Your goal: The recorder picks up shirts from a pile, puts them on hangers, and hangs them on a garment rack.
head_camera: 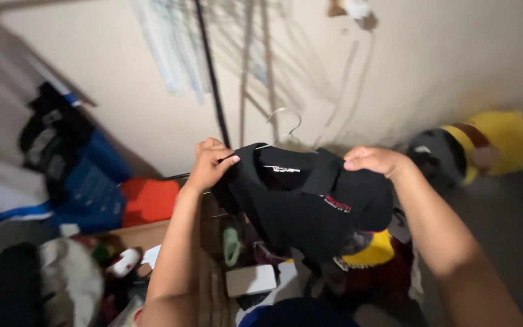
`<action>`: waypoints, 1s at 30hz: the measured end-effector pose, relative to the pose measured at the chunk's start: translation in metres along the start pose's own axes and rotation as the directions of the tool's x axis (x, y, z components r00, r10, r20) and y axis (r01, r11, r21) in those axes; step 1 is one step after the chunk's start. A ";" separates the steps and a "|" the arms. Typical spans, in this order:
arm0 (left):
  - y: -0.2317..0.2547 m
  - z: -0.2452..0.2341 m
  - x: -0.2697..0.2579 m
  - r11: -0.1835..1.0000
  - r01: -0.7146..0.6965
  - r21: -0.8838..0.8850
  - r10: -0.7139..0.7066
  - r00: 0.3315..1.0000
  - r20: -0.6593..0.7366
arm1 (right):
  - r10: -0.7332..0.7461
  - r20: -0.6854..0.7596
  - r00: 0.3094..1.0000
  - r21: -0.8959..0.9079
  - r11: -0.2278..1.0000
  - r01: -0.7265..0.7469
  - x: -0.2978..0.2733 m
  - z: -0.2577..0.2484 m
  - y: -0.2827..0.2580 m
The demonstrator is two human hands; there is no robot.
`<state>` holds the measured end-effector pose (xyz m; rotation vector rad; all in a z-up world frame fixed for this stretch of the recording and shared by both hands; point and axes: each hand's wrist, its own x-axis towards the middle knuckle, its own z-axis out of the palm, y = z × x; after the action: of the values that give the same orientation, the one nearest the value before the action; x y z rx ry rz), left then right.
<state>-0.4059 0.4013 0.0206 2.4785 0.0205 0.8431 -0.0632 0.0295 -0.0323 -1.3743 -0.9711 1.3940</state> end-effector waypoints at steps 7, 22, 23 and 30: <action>-0.058 -0.077 -0.057 0.981 0.101 0.166 -0.073 0.983 -0.170 | -0.097 0.088 0.991 -0.348 0.930 0.122 0.085 0.129 -0.085; -0.055 -0.247 -0.032 0.950 0.127 -0.286 -0.240 0.883 -0.404 | -0.711 0.001 0.704 -0.291 0.673 0.680 0.304 0.337 -0.211; -0.039 -0.259 -0.027 0.915 0.161 -0.370 -0.313 0.862 -0.399 | -0.736 -0.060 0.674 -0.227 0.668 0.709 0.314 0.357 -0.228; 0.006 -0.328 -0.024 0.907 0.235 -0.350 -0.383 0.803 -0.456 | -0.724 -0.307 0.617 -0.145 0.677 0.722 0.394 0.463 -0.324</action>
<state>-0.6140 0.5456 0.2299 1.8515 0.4596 1.2405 -0.4799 0.5256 0.2030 -0.9836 -1.1148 0.5033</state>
